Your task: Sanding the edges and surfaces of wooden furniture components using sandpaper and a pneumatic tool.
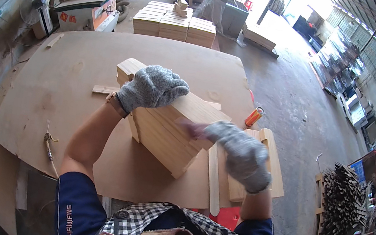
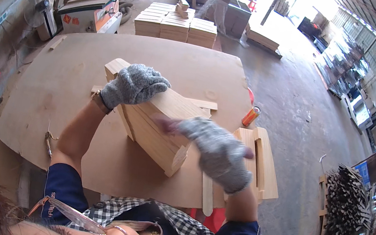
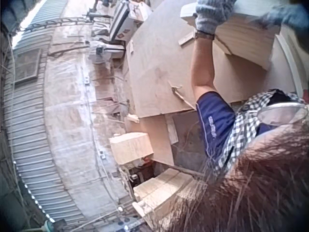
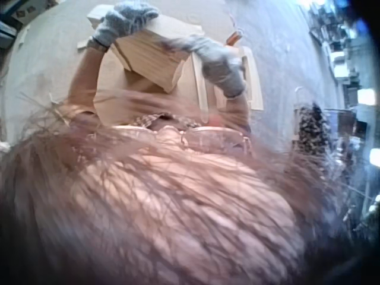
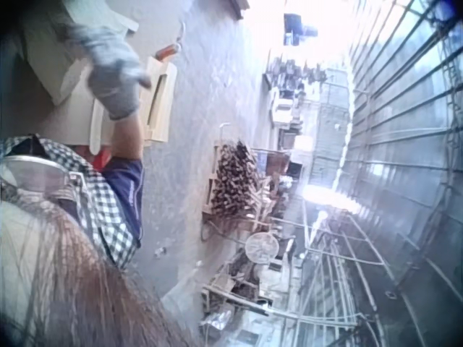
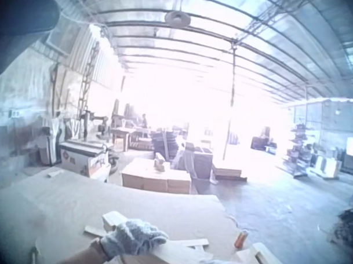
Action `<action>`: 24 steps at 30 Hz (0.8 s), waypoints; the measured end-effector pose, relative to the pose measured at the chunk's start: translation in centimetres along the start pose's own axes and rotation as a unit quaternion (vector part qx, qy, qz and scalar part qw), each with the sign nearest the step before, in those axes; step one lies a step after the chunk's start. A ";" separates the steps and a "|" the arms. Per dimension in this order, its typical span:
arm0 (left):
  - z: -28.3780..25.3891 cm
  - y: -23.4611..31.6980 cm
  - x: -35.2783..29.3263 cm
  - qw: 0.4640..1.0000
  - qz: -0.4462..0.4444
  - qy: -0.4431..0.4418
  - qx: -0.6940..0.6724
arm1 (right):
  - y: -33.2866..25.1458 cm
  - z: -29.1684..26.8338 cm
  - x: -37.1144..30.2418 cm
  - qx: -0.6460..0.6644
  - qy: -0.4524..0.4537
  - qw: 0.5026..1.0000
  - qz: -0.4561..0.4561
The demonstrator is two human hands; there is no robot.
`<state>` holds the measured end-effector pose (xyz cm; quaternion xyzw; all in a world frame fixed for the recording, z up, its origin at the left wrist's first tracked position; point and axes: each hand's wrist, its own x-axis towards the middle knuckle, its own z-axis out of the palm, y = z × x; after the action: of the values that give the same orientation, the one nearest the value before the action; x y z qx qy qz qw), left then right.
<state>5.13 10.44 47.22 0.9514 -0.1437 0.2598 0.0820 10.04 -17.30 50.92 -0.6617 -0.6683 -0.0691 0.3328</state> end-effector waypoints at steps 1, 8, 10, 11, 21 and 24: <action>-0.1 0.3 0.0 1.000 -0.005 -0.004 0.004 | 0.5 -0.6 -0.5 -0.108 0.020 0.993 0.031; -0.6 0.9 2.1 1.000 0.012 -0.004 0.018 | -0.5 -0.4 1.4 -0.237 -0.124 0.963 -0.028; -1.1 1.3 2.1 1.000 0.010 0.007 -0.003 | -0.4 -1.5 -0.6 -0.228 -0.075 0.970 -0.037; -1.4 1.3 2.2 1.000 0.007 -0.003 0.017 | -0.7 -1.5 -1.3 -0.238 -0.030 0.971 -0.024; -1.5 -2.7 -0.8 0.993 0.064 0.096 -0.029 | 2.9 4.2 1.7 -0.218 0.104 0.963 0.120; -1.6 -2.3 -2.9 0.991 0.057 0.119 0.007 | -3.5 7.7 -1.3 -0.245 0.145 0.947 0.147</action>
<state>2.74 13.65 46.90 0.9043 -0.1856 0.3766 0.0773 3.96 -14.74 45.51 -0.7966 -0.4706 -0.2759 0.2604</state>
